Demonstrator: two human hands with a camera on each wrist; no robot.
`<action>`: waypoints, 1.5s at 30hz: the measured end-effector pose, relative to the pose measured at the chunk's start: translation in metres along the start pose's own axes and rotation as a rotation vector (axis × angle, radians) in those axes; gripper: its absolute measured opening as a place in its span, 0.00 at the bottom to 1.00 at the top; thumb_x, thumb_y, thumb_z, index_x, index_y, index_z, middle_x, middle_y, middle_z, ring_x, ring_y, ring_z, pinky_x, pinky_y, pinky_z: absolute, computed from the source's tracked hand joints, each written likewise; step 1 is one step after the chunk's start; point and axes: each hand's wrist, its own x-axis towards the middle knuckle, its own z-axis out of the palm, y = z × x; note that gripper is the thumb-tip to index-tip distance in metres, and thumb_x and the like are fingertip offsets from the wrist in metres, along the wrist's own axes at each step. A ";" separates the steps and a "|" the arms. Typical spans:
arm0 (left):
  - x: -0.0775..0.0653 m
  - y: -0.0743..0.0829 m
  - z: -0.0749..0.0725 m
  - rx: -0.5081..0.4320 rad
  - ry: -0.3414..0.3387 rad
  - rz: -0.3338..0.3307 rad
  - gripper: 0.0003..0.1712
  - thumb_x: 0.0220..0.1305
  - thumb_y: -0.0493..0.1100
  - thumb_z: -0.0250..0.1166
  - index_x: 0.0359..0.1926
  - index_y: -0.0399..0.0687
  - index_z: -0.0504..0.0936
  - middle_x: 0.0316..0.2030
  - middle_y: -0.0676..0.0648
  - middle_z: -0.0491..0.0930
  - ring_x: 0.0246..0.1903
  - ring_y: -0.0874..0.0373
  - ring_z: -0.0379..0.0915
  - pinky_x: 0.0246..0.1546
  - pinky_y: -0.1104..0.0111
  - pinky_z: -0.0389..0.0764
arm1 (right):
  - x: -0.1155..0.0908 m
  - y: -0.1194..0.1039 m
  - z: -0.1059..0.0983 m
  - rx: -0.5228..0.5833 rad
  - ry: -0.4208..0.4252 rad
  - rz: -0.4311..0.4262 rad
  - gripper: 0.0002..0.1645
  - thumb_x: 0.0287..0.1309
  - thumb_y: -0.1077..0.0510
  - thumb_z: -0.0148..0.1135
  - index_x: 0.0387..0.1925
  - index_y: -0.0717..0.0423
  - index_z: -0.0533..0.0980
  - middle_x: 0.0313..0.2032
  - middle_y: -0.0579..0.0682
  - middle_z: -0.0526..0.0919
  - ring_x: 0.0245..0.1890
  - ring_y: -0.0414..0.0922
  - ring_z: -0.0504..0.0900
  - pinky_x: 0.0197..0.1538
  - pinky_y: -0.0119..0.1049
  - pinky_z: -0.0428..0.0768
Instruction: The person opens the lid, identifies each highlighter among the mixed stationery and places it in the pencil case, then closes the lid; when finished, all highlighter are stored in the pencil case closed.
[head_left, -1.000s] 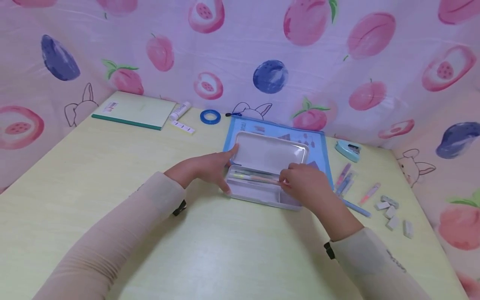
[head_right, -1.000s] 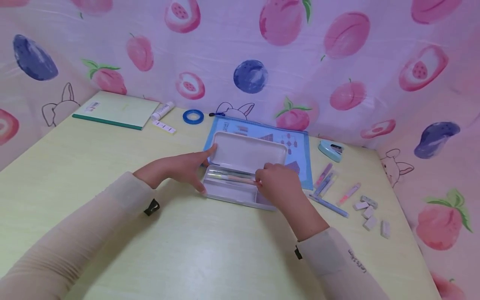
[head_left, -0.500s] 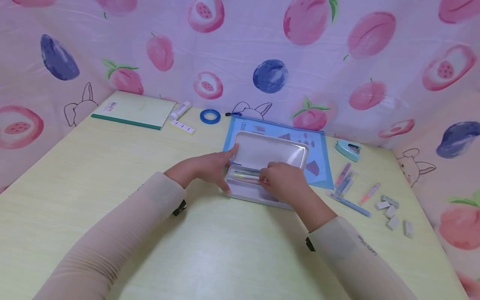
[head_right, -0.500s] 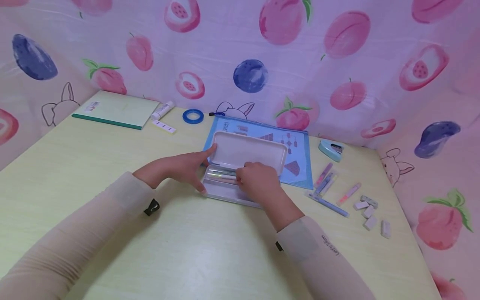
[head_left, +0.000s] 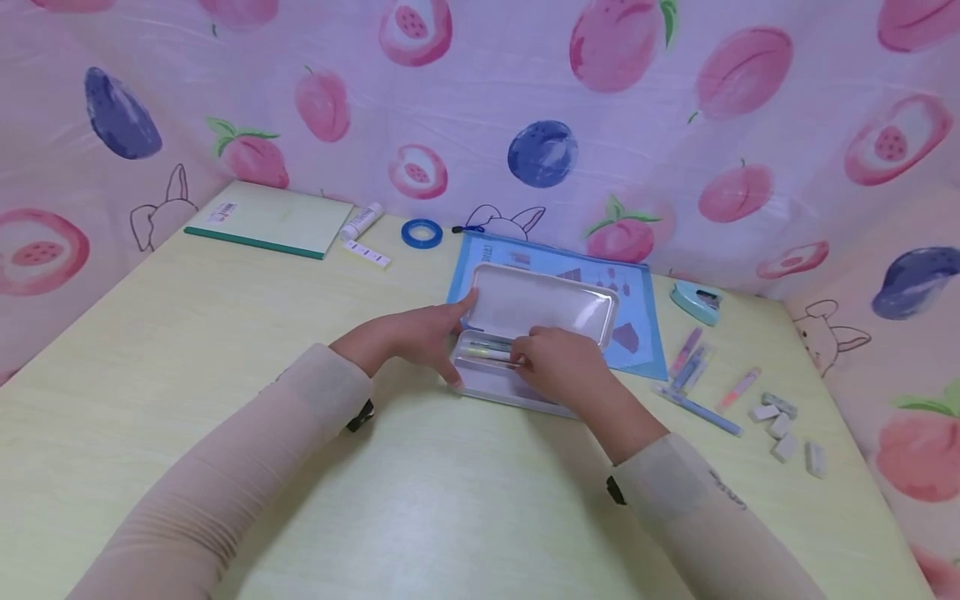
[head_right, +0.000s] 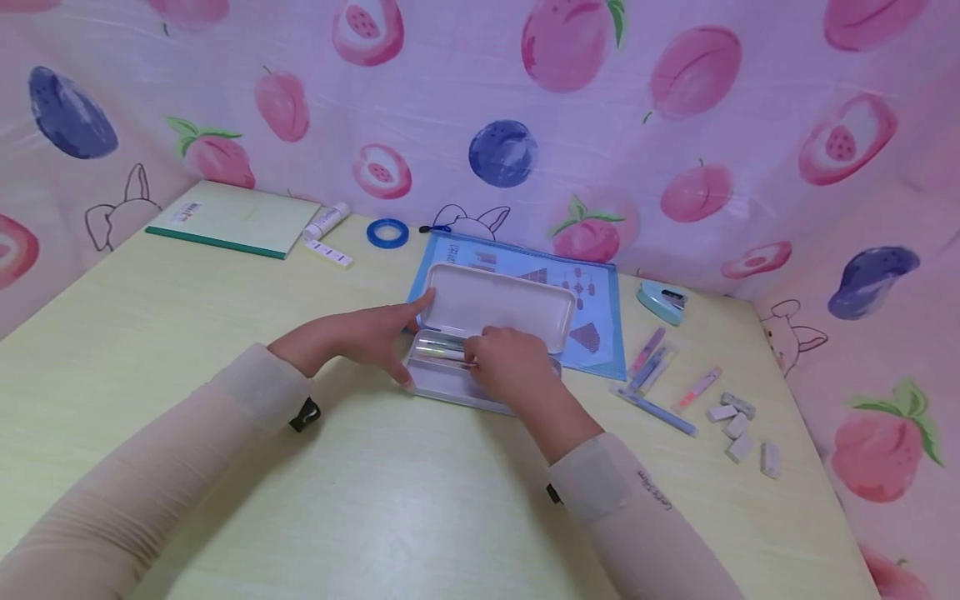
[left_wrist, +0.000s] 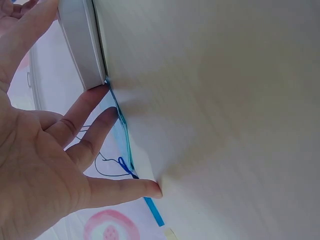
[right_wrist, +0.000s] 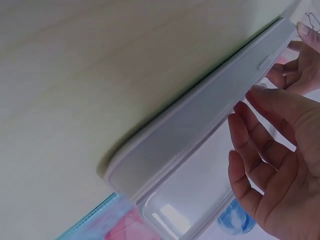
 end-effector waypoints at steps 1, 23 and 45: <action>0.000 0.000 0.000 0.000 0.000 0.002 0.73 0.37 0.53 0.75 0.69 0.57 0.27 0.60 0.46 0.63 0.60 0.56 0.55 0.63 0.60 0.55 | -0.002 0.001 0.000 0.004 0.007 0.002 0.12 0.47 0.48 0.67 0.37 0.40 0.81 0.31 0.41 0.79 0.32 0.40 0.76 0.36 0.37 0.78; 0.001 0.000 0.001 0.019 0.001 -0.033 0.74 0.36 0.55 0.75 0.68 0.59 0.26 0.61 0.48 0.62 0.61 0.57 0.53 0.63 0.59 0.55 | -0.090 0.109 -0.001 0.098 -0.028 0.216 0.14 0.51 0.55 0.64 0.42 0.49 0.78 0.35 0.47 0.79 0.34 0.46 0.77 0.30 0.41 0.77; 0.003 -0.002 0.002 0.010 0.002 -0.014 0.73 0.36 0.55 0.75 0.69 0.59 0.26 0.61 0.47 0.62 0.61 0.57 0.53 0.63 0.59 0.55 | -0.132 0.166 0.027 0.161 -0.161 0.360 0.11 0.52 0.59 0.60 0.39 0.52 0.77 0.31 0.49 0.78 0.29 0.46 0.73 0.29 0.43 0.71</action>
